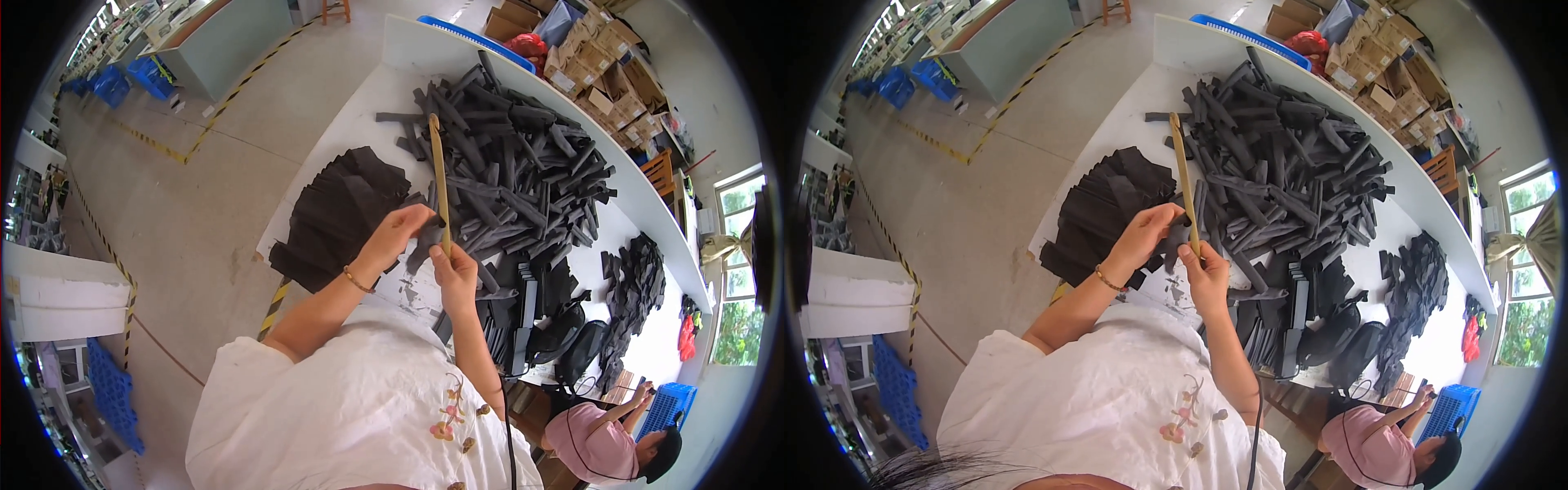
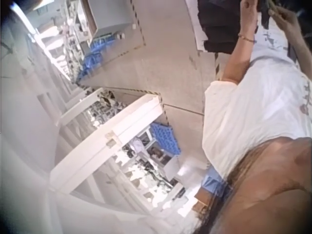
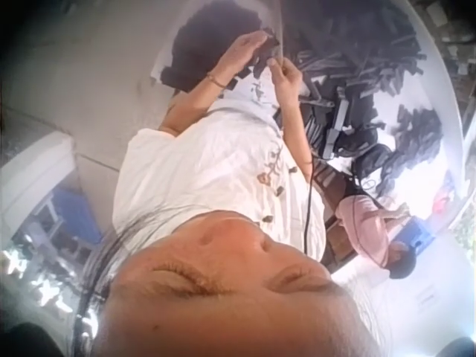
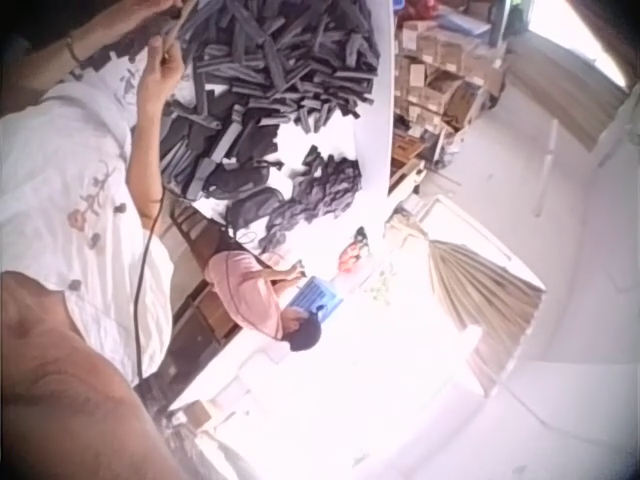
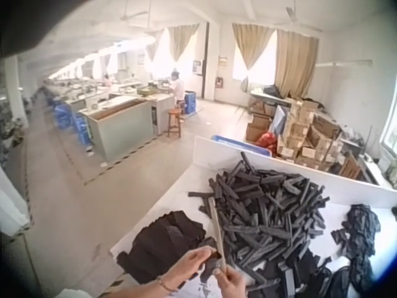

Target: Inserting wooden rods into black foam tubes as part of an assembly process.

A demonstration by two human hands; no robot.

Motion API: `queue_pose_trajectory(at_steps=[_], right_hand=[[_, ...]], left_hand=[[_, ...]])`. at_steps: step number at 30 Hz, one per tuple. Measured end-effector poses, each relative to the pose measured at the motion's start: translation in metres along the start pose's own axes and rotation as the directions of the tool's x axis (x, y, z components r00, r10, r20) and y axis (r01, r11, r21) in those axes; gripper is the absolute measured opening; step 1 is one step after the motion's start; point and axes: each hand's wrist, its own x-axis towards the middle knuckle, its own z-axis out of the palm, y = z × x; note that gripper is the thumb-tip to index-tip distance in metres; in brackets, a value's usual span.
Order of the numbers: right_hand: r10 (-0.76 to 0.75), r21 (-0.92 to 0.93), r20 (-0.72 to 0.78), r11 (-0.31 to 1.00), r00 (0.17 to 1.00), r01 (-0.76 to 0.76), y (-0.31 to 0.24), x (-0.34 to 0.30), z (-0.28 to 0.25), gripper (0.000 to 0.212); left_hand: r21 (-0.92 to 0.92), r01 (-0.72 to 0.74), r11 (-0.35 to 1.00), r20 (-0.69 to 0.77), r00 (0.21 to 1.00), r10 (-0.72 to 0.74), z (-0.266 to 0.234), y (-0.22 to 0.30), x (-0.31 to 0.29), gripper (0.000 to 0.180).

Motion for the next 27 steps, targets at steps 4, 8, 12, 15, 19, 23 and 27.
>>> queue_pose_trajectory(at_steps=[4,8,12,15,19,23,27], right_hand=[[0.019,-0.046,0.014,0.999,1.000,-0.018,0.006,0.003,-0.001,0.016],[-0.206,-0.305,-0.106,0.938,0.973,0.166,0.007,0.025,-0.032,0.014],[-0.420,-0.680,-0.396,0.732,0.817,0.047,-0.008,0.056,-0.076,0.031],[-0.308,-0.656,-0.282,0.753,0.909,0.051,0.025,0.040,-0.095,0.025],[-0.102,-0.723,-0.117,0.690,0.988,-0.015,0.043,-0.010,-0.080,0.022],[-0.132,-0.780,-0.012,0.621,0.991,0.074,0.047,-0.044,-0.077,0.020],[-0.234,-0.822,0.118,0.522,0.965,0.227,0.040,-0.055,-0.079,0.017]], left_hand=[[0.387,-0.132,0.913,0.028,0.991,0.132,-0.006,-0.006,0.008,0.028],[-0.173,-0.052,0.983,-0.348,0.938,-0.011,-0.023,-0.003,0.030,0.035],[0.893,-0.305,0.331,0.189,0.922,0.338,-0.088,0.015,0.035,0.015],[0.912,-0.376,0.161,0.361,0.925,0.115,-0.114,0.019,0.030,0.023],[0.917,-0.400,0.011,0.399,0.916,0.038,-0.121,0.013,0.020,0.020],[0.912,-0.409,0.040,0.407,0.912,0.050,-0.135,-0.002,0.021,0.014],[0.905,-0.409,0.119,0.397,0.911,0.116,-0.131,0.001,0.027,0.012]])
